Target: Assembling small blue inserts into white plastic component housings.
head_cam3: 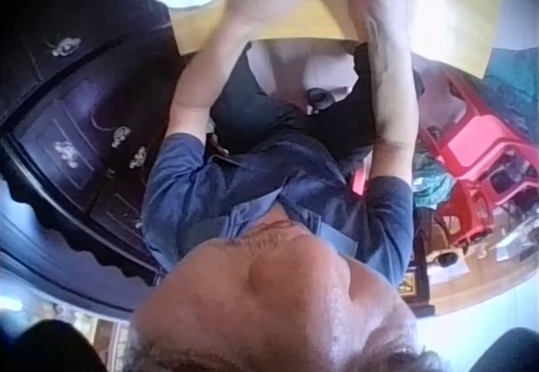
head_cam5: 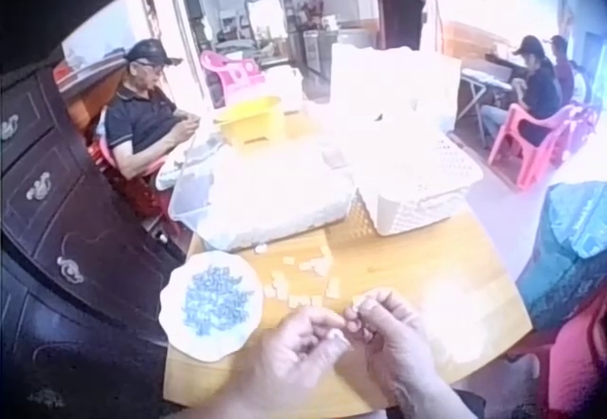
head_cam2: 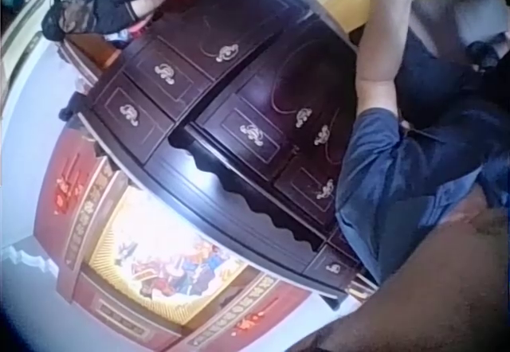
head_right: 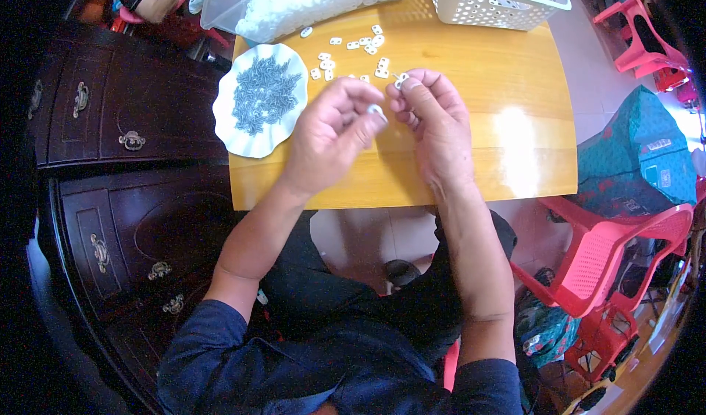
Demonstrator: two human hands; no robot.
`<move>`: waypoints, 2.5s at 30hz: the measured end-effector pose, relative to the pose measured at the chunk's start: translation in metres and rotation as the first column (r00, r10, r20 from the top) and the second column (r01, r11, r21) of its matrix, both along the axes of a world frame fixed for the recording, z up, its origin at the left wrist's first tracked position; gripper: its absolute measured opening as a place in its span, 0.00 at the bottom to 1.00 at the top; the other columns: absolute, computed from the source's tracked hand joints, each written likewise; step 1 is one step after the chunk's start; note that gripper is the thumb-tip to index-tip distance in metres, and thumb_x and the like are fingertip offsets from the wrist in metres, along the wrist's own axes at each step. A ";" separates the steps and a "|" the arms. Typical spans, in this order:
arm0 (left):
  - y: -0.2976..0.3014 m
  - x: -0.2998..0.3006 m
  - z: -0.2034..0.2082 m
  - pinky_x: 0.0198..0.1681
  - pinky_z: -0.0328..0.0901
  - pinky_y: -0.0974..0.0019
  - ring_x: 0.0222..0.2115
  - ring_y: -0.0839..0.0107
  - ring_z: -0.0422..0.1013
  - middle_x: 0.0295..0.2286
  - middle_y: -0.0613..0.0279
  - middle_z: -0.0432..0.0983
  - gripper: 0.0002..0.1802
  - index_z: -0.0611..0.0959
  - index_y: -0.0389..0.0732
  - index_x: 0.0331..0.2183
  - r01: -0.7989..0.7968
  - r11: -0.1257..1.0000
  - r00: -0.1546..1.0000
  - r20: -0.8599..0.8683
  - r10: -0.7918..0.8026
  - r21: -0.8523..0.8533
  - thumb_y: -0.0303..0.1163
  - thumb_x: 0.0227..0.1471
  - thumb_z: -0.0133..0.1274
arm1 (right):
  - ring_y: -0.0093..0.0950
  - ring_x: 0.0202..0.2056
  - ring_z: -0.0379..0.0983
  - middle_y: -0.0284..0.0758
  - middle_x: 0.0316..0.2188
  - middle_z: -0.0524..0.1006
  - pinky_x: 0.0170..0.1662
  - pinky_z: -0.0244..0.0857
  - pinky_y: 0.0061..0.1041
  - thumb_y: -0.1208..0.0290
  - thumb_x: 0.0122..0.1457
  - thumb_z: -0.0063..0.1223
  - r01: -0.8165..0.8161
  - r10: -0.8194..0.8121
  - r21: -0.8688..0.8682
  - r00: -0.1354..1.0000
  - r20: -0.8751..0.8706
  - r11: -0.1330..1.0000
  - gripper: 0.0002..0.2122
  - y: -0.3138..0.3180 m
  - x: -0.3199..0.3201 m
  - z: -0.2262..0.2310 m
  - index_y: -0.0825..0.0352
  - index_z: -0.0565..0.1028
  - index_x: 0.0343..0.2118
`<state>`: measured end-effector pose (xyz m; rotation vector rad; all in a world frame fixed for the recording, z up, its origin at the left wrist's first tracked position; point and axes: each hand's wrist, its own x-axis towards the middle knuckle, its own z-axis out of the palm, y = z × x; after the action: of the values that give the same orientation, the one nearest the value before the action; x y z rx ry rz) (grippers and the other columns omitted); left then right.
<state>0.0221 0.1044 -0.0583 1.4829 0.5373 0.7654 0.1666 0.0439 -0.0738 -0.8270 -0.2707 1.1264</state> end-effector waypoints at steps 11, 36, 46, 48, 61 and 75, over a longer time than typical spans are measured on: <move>0.018 -0.014 -0.002 0.32 0.66 0.81 0.29 0.86 0.70 0.32 0.69 0.74 0.14 0.78 0.33 0.46 -0.064 0.988 0.994 -0.080 0.075 0.138 0.17 0.56 0.56 | 0.16 0.33 0.71 0.28 0.31 0.77 0.38 0.63 0.16 0.73 0.65 0.54 -0.127 0.114 0.000 0.887 0.448 0.992 0.04 0.000 -0.006 -0.006 0.67 0.75 0.39; 0.021 -0.016 0.002 0.32 0.66 0.82 0.28 0.88 0.70 0.32 0.70 0.76 0.15 0.81 0.34 0.46 -0.069 0.958 0.982 -0.152 0.115 0.277 0.19 0.54 0.58 | 0.15 0.32 0.72 0.27 0.30 0.77 0.36 0.64 0.14 0.72 0.64 0.55 -0.177 0.197 -0.089 0.827 0.527 0.980 0.05 -0.001 -0.002 -0.003 0.67 0.74 0.39; 0.023 -0.018 0.000 0.33 0.67 0.80 0.29 0.87 0.70 0.33 0.70 0.77 0.16 0.81 0.35 0.46 -0.055 0.974 0.983 -0.158 0.092 0.221 0.19 0.55 0.57 | 0.14 0.32 0.71 0.27 0.30 0.77 0.36 0.64 0.14 0.72 0.64 0.54 -0.186 0.205 -0.091 0.824 0.529 0.978 0.05 -0.001 -0.001 -0.002 0.67 0.75 0.38; 0.023 -0.018 0.000 0.34 0.67 0.80 0.29 0.87 0.70 0.33 0.69 0.77 0.16 0.81 0.34 0.47 -0.054 0.985 0.988 -0.137 0.077 0.164 0.19 0.55 0.57 | 0.14 0.32 0.71 0.27 0.30 0.77 0.36 0.64 0.15 0.72 0.64 0.54 -0.188 0.206 -0.089 0.825 0.526 0.978 0.05 -0.001 -0.001 -0.002 0.67 0.75 0.38; 0.025 -0.018 -0.002 0.35 0.68 0.79 0.30 0.85 0.72 0.34 0.68 0.78 0.15 0.81 0.33 0.47 -0.037 0.991 0.990 -0.132 0.054 0.127 0.20 0.56 0.57 | 0.14 0.31 0.71 0.26 0.30 0.78 0.36 0.63 0.15 0.71 0.64 0.54 -0.187 0.220 -0.117 0.852 0.476 0.975 0.04 -0.002 0.000 0.002 0.65 0.75 0.38; 0.023 -0.012 -0.007 0.27 0.67 0.79 0.24 0.86 0.71 0.26 0.68 0.77 0.13 0.83 0.35 0.42 -0.085 0.957 0.988 -0.102 0.117 0.278 0.18 0.52 0.59 | 0.14 0.31 0.71 0.26 0.31 0.77 0.36 0.63 0.15 0.73 0.64 0.55 -0.208 0.227 -0.093 0.852 0.471 0.974 0.05 -0.002 -0.001 0.000 0.67 0.74 0.39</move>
<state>0.0106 0.1271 -0.0651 1.7760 0.6192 0.8620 0.1654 0.0422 -0.0740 -1.1288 -0.7767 1.1243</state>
